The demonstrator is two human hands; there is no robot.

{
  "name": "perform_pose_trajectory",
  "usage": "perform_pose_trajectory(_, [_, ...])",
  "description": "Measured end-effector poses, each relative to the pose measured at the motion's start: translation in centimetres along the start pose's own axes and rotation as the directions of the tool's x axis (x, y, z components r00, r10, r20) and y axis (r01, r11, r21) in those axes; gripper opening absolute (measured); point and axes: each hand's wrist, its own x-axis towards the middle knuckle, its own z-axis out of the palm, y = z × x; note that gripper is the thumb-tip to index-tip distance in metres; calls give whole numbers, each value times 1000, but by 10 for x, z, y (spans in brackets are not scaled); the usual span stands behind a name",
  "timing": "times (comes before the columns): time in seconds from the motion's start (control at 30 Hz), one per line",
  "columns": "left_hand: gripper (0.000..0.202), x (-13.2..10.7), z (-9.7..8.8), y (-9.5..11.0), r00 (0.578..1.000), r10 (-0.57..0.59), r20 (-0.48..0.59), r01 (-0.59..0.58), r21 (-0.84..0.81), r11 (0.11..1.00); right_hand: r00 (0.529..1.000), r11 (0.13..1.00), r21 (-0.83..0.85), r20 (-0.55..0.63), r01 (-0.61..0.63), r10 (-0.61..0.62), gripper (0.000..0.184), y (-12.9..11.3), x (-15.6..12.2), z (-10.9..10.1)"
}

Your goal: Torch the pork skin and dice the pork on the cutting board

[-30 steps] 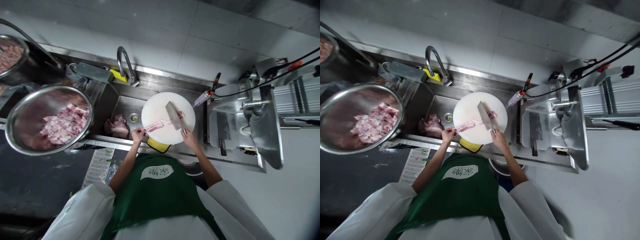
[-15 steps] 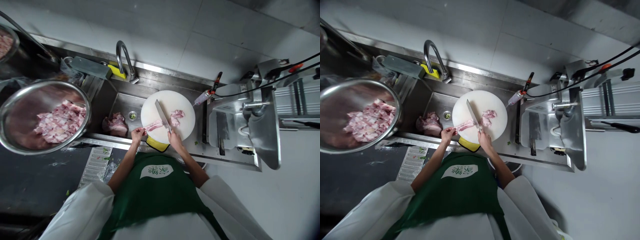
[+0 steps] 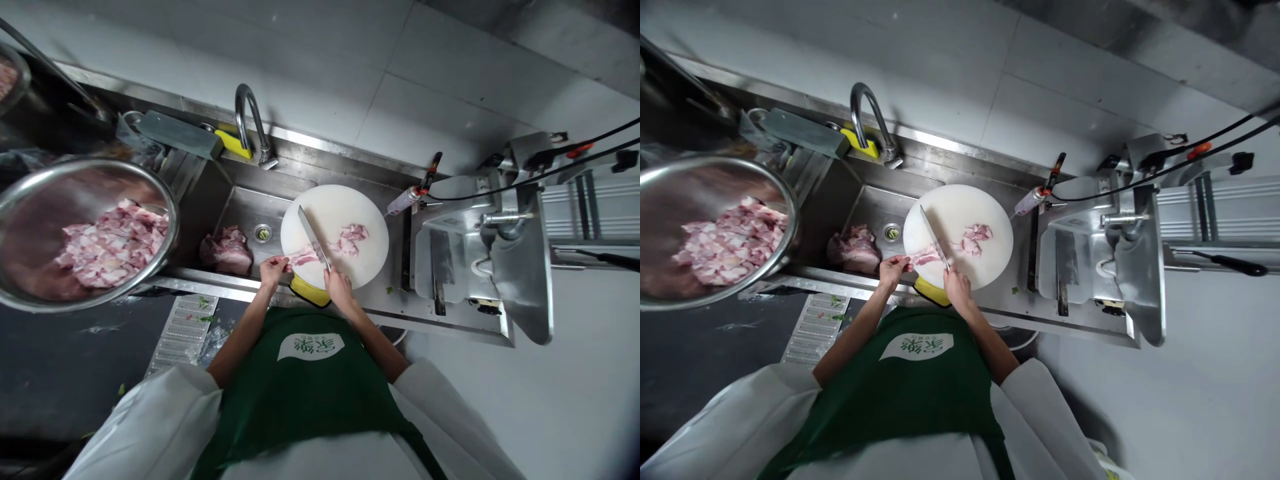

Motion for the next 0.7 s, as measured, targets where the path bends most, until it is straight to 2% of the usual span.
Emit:
perform_pose_trajectory(0.13, [28, 0, 0, -1, 1000, 13, -22, -13, -1, 1000, 999, 991, 127, 0, 43, -43, 34, 41, 22, -14])
perform_pose_trajectory(0.2, [27, -1, 0, -1, 1000, 7, -24, -7, 10, 1000, 999, 980, 193, -11, 39, -37, 33, 60, 25, -25])
perform_pose_trajectory(0.27, [27, -1, 0, -1, 1000, -5, -20, 5, 11, 1000, 998, 983, 183, -66, 7, 5, 37, 68, 21, -37])
perform_pose_trajectory(0.33, [29, -2, -2, 0, 1000, -16, -3, 16, -5, 1000, 986, 991, 131, -160, -18, 39, 40, 62, 9, -49])
perform_pose_trajectory(0.43, [31, -2, -3, -1, 999, -35, 18, 35, -31, 999, 953, 996, 84, -303, 6, 20, 48, 35, -14, -59])
perform_pose_trajectory(0.53, [31, -3, -4, -2, 999, -36, 20, 37, -50, 998, 928, 994, 91, -372, 56, -18, 56, 2, -27, -48])
perform_pose_trajectory(0.6, [30, -3, -4, -3, 999, -28, 19, 29, -58, 998, 963, 997, 74, -270, 34, -13, 55, -15, -27, -26])
perform_pose_trajectory(0.7, [30, -3, -3, -2, 999, -27, 21, 28, -46, 999, 1000, 1000, 0, -22, -16, 16, 47, -27, -15, 9])
